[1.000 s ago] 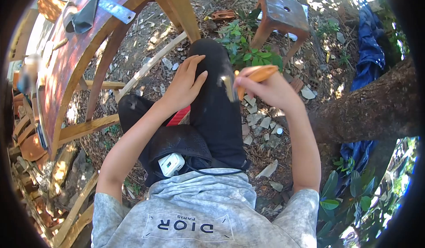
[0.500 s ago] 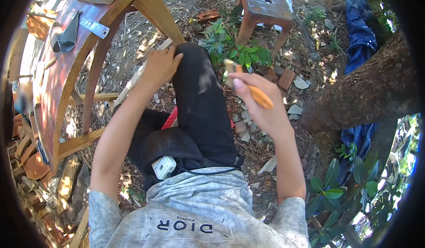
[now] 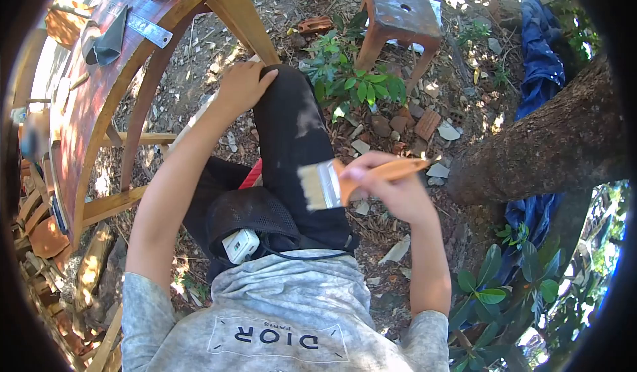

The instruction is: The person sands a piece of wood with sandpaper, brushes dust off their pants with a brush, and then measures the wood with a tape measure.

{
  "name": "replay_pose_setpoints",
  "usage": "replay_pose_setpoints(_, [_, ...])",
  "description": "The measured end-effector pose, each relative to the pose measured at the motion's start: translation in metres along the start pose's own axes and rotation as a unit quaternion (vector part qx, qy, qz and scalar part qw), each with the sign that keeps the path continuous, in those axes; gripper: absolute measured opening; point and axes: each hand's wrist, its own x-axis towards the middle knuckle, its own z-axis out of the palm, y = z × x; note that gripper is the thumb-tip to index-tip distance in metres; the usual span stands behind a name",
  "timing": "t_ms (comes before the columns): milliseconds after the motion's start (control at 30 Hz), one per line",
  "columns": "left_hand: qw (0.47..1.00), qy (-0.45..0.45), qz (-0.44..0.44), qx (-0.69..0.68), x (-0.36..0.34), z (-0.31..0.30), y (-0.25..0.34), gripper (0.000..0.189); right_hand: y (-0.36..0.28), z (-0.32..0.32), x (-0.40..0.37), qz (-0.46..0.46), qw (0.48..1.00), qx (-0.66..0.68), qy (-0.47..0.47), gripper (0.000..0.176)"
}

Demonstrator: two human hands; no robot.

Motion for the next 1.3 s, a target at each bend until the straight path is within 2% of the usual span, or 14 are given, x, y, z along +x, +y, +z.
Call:
replay_pose_setpoints(167, [0.928, 0.067, 0.326, -0.166, -0.082, -0.020, 0.090, 0.035, 0.050, -0.020, 0.010, -0.054, 0.752, -0.640, 0.152, 0.016])
replay_pose_setpoints(233, [0.822, -0.048, 0.513, -0.243, -0.136, 0.009, 0.115, 0.038, 0.032, -0.007, -0.015, -0.034, 0.931, -0.351, 0.098, 0.016])
replay_pose_setpoints(333, [0.854, 0.047, 0.481, -0.193, -0.118, 0.019, 0.078, 0.038, 0.013, 0.001, -0.035, 0.027, 0.989, -0.147, 0.010, 0.018])
replay_pose_setpoints(400, [0.978, -0.086, 0.178, -0.068, -0.075, -0.015, 0.066, 0.039, 0.041, 0.000, -0.048, 0.074, 0.988, -0.132, 0.012, 0.020])
replay_pose_setpoints(467, [0.944, 0.037, 0.172, 0.278, -0.063, -0.002, 0.020, 0.037, 0.052, -0.014, -0.059, 0.001, 0.943, -0.320, 0.091, 0.023])
replay_pose_setpoints(600, [0.948, -0.190, 0.247, -0.058, -0.080, -0.030, 0.088, 0.039, 0.020, 0.003, -0.073, 0.082, 0.996, -0.013, -0.006, 0.027])
replay_pose_setpoints(767, [0.817, -0.142, 0.507, -0.235, -0.125, 0.021, 0.120, 0.050, -0.001, 0.011, -0.075, 0.011, 0.773, -0.622, 0.121, 0.024])
replay_pose_setpoints(800, [0.805, -0.126, 0.528, -0.238, -0.107, 0.033, 0.105, 0.048, -0.005, 0.011, -0.075, 0.040, 0.882, -0.462, 0.082, 0.022])
replay_pose_setpoints(867, [0.874, -0.043, 0.445, -0.193, -0.050, 0.034, 0.069, 0.041, -0.011, 0.013, -0.076, 0.093, 0.992, -0.091, -0.002, 0.018])
replay_pose_setpoints(967, [0.999, -0.002, 0.037, 0.024, -0.014, 0.022, -0.006, 0.042, 0.016, 0.010, -0.065, 0.012, 0.924, -0.379, 0.059, 0.009])
replay_pose_setpoints(1033, [0.998, 0.036, 0.048, -0.004, -0.028, 0.022, -0.031, 0.044, 0.025, -0.003, -0.043, 0.003, 0.753, -0.641, 0.147, 0.009])
replay_pose_setpoints(1133, [0.993, -0.019, 0.104, -0.059, -0.059, 0.016, -0.031, 0.053, 0.033, 0.001, -0.008, -0.013, 0.981, -0.144, 0.127, 0.019])
replay_pose_setpoints(1233, [0.979, 0.010, 0.157, -0.133, -0.082, 0.032, -0.002, 0.061, 0.032, 0.001, 0.041, 0.014, 0.999, -0.037, 0.021, 0.026])
replay_pose_setpoints(1300, [0.979, 0.007, 0.144, -0.146, -0.095, 0.023, 0.022, 0.066, 0.061, -0.037, 0.088, -0.048, 0.934, -0.331, 0.129, 0.027])
